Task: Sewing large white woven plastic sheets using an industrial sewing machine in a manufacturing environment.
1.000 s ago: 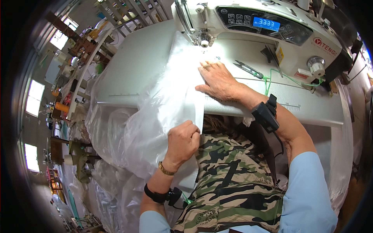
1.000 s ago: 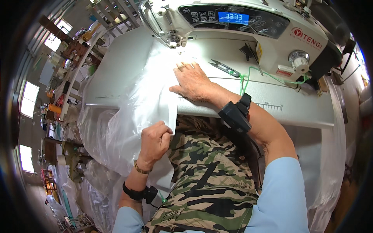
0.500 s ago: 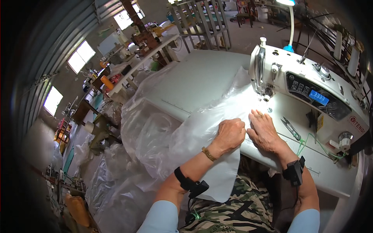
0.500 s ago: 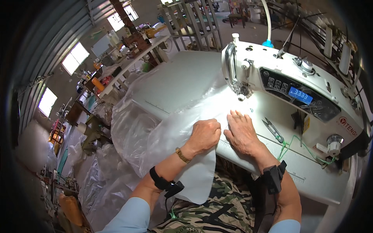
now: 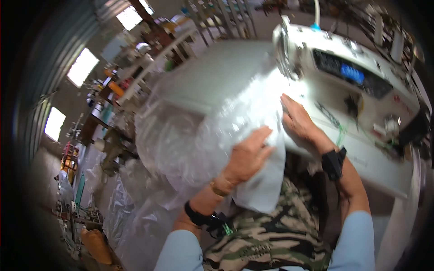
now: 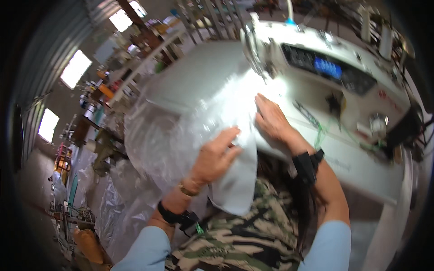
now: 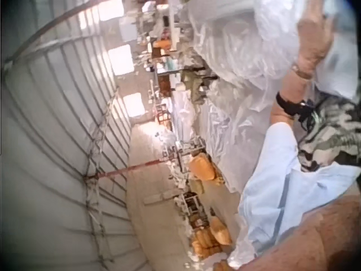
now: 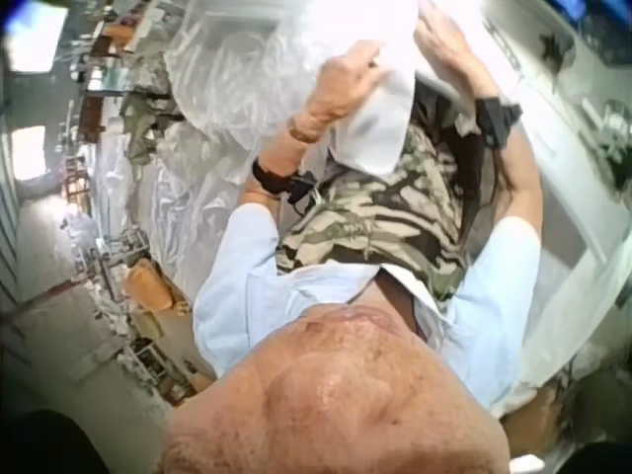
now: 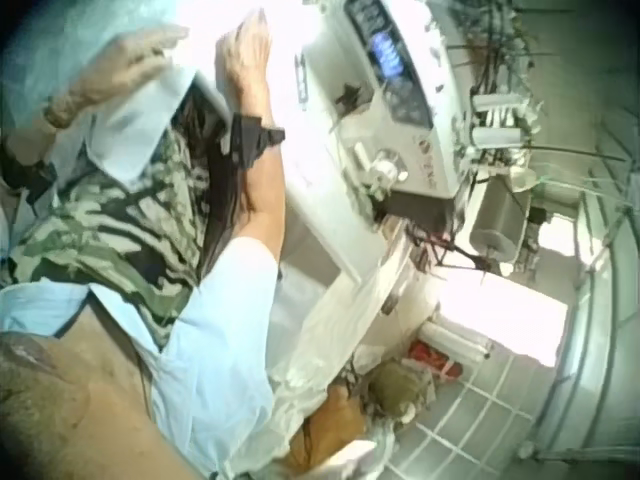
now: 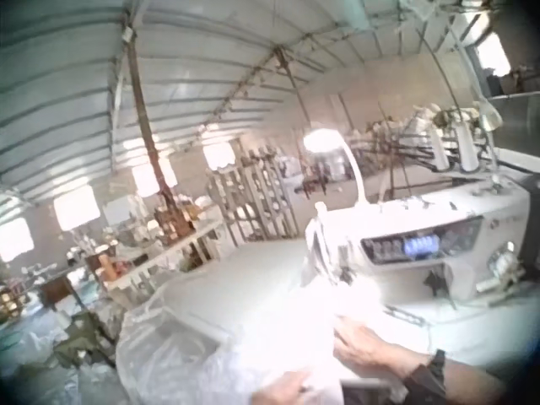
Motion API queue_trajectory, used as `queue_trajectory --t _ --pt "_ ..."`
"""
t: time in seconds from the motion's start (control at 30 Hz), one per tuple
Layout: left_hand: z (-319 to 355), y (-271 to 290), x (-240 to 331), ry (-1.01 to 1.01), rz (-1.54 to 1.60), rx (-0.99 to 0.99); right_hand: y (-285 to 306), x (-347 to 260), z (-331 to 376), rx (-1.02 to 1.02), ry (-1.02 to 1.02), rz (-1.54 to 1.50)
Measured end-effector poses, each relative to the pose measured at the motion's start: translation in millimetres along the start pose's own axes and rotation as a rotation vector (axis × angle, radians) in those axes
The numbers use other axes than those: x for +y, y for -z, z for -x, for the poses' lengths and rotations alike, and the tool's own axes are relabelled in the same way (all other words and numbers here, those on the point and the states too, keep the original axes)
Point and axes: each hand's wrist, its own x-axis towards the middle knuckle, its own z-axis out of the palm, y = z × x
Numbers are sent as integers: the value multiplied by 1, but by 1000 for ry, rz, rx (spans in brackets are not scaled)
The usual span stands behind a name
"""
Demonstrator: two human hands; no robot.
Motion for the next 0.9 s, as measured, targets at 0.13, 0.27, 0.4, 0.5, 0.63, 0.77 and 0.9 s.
queue_trajectory --t 0.13,0.27,0.4,0.5,0.63,0.77,0.9 --pt "63 26 5 136 102 47 -13 -37 49 157 -32 -268" --pt "122 40 7 349 283 -4 -44 -77 112 338 -267 -799" --pt "157 35 10 364 222 16 -75 -110 150 247 -454 -1315" --pt "161 31 9 168 -124 132 -81 -127 169 215 -436 -1370" --pt "136 20 -11 47 -560 362 -78 -121 178 88 -528 -1129" --pt "119 27 -32 190 -330 208 -73 -97 186 -145 -618 -800" --pt "131 51 -22 14 -255 262 -59 -100 188 174 -714 -589"
